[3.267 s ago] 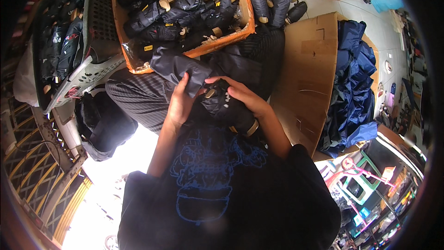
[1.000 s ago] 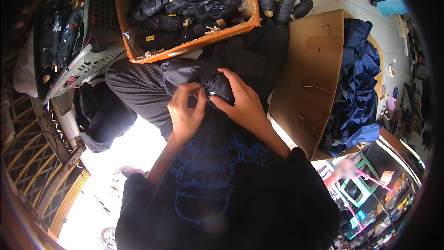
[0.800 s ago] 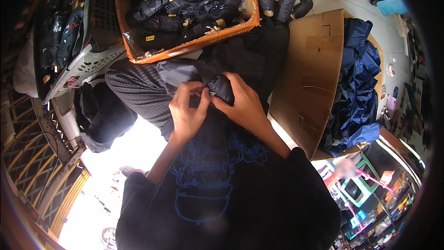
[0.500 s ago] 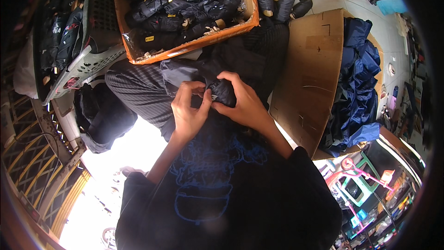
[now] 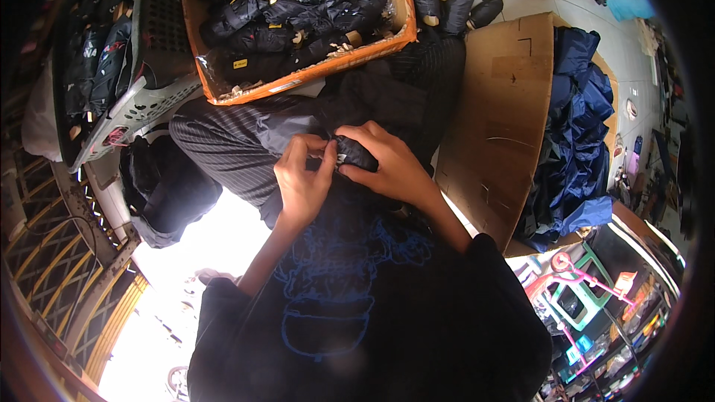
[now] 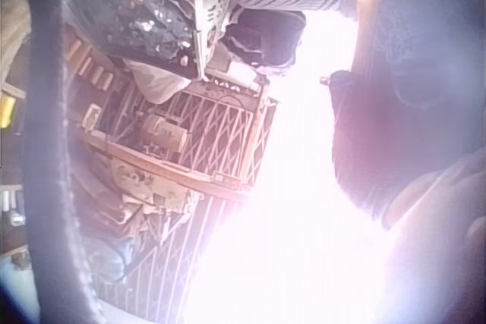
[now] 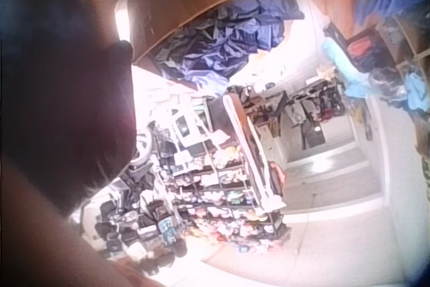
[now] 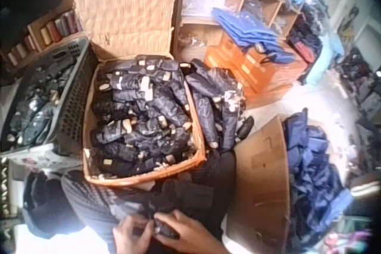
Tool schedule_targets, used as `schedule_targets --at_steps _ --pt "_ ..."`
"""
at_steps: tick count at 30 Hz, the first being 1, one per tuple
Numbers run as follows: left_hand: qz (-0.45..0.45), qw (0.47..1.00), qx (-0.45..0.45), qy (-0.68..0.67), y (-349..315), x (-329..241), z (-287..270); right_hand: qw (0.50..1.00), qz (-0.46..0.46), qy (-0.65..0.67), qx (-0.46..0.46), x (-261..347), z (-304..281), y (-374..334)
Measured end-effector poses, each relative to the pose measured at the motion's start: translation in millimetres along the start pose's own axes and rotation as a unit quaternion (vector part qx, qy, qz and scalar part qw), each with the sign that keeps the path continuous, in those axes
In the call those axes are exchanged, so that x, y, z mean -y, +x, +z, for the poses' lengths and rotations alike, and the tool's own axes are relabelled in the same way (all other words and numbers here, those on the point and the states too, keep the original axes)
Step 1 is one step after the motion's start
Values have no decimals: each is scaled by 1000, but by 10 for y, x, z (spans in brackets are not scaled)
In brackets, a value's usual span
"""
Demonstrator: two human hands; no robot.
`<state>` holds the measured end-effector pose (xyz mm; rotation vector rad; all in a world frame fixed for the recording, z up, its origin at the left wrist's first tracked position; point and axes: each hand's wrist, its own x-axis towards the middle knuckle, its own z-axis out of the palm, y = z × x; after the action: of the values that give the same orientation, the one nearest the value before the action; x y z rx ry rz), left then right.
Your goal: The person folds dark blue garments and places them into black plastic bags. They then seal the bags with yellow ties and place them into a basket. The person repeats this process with multiple garments.
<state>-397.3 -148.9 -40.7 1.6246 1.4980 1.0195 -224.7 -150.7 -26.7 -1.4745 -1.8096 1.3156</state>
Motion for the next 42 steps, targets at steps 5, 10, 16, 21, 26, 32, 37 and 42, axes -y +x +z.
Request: schedule_targets --at_steps 5,10,16,21,26,32,37,42 --pt "1 1000 -6 16 -1 29 13 1000 20 1 14 -24 36 14" --pt "-6 1000 -3 15 7 21 21 999 18 -27 15 -30 62 27" --pt "7 1000 -6 14 -29 47 27 1000 -13 -10 23 -80 73 24" --pt "60 998 -11 15 -49 73 27 998 12 12 52 -50 63 21" --pt "59 998 -8 8 -29 84 55 999 -18 43 -15 -85 150 14" --pt "90 995 -32 28 29 86 97 993 -21 91 -71 -85 181 36" --pt "114 992 -32 51 0 67 94 989 -42 95 -108 -144 198 5" --pt "114 993 -9 31 -68 74 130 965 -9 215 -146 -142 221 -27"
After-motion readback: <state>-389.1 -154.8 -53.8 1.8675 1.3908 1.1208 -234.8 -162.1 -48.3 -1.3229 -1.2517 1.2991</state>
